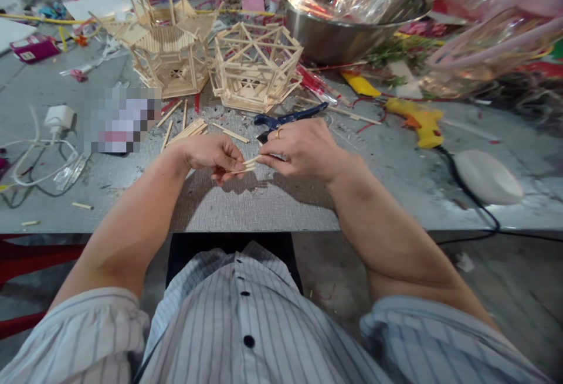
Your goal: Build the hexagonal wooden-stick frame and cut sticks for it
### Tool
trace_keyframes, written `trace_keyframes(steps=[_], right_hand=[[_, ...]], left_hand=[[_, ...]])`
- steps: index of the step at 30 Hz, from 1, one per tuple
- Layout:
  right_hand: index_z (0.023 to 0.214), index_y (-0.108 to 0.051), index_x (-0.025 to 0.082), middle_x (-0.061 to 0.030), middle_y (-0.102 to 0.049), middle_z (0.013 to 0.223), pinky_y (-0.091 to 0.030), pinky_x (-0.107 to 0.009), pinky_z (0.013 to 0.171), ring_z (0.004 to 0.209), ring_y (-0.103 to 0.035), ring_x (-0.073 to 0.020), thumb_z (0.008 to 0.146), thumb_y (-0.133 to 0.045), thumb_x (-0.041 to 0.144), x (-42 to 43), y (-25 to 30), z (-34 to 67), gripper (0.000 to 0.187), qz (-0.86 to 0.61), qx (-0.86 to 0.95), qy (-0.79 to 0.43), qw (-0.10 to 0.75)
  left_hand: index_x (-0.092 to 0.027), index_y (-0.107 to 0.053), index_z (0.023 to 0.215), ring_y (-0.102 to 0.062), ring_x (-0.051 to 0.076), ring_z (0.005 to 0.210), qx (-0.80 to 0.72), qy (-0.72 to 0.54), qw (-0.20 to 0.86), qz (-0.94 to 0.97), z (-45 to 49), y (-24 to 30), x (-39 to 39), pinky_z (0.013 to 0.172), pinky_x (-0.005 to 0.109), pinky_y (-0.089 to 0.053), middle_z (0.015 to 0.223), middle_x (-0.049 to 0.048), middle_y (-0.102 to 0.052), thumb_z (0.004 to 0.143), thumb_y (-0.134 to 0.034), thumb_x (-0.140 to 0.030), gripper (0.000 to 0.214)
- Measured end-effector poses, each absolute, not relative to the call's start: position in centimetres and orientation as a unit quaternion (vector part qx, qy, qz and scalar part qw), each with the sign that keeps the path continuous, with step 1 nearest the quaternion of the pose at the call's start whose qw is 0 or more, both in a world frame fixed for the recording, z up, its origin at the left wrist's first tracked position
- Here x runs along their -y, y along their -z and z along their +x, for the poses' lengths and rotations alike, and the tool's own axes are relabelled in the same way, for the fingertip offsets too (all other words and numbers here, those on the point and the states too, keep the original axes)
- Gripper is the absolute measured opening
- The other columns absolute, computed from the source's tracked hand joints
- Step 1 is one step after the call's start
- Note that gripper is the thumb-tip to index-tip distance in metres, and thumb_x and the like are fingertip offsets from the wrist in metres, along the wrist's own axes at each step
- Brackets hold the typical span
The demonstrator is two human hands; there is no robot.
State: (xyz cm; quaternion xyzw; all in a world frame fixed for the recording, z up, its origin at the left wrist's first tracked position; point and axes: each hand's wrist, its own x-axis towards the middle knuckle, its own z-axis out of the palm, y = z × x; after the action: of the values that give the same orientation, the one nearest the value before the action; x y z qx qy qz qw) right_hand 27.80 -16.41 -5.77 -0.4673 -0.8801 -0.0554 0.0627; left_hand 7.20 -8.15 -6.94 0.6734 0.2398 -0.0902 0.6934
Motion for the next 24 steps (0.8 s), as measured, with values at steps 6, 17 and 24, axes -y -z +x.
trace_keyframes(steps=[6, 17, 24], right_hand=[[0.083, -0.074, 0.023, -0.0033, -0.070, 0.079, -0.019, -0.030, 0.059, 0.071, -0.055, -0.0144, 0.091, -0.046, 0.043, 16.41, 5.93, 27.76, 0.035, -0.476, 0.877, 0.041, 0.055], [0.084, -0.073, 0.024, -0.0031, -0.070, 0.079, -0.020, -0.031, 0.059, 0.069, -0.052, -0.0138, 0.091, -0.048, 0.042, 16.10, 6.29, 27.71, 0.032, -0.469, 0.881, 0.009, 0.057], [0.087, -0.074, 0.023, -0.0042, -0.072, 0.086, -0.021, -0.031, 0.060, 0.072, -0.053, -0.0132, 0.093, -0.046, 0.045, 15.98, 6.53, 27.60, 0.035, -0.472, 0.881, 0.007, 0.034]], left_hand=[[-0.016, -0.071, 0.066, -0.044, 0.006, 0.036, -0.218, 0.119, 0.696, 0.674, 7.08, 7.13, 8.05, 0.041, 0.020, -0.046, 0.050, 0.0012, -0.059, 0.069, -0.080, -0.048, 0.033], [-0.017, -0.074, 0.069, -0.037, 0.005, 0.034, -0.221, 0.137, 0.711, 0.654, 7.11, 7.55, 7.77, 0.038, 0.021, -0.047, 0.049, 0.0008, -0.056, 0.066, -0.082, -0.049, 0.032], [-0.017, -0.072, 0.064, -0.039, 0.006, 0.035, -0.217, 0.160, 0.708, 0.653, 7.20, 7.55, 7.80, 0.033, 0.018, -0.041, 0.048, 0.0005, -0.054, 0.065, -0.082, -0.050, 0.034]])
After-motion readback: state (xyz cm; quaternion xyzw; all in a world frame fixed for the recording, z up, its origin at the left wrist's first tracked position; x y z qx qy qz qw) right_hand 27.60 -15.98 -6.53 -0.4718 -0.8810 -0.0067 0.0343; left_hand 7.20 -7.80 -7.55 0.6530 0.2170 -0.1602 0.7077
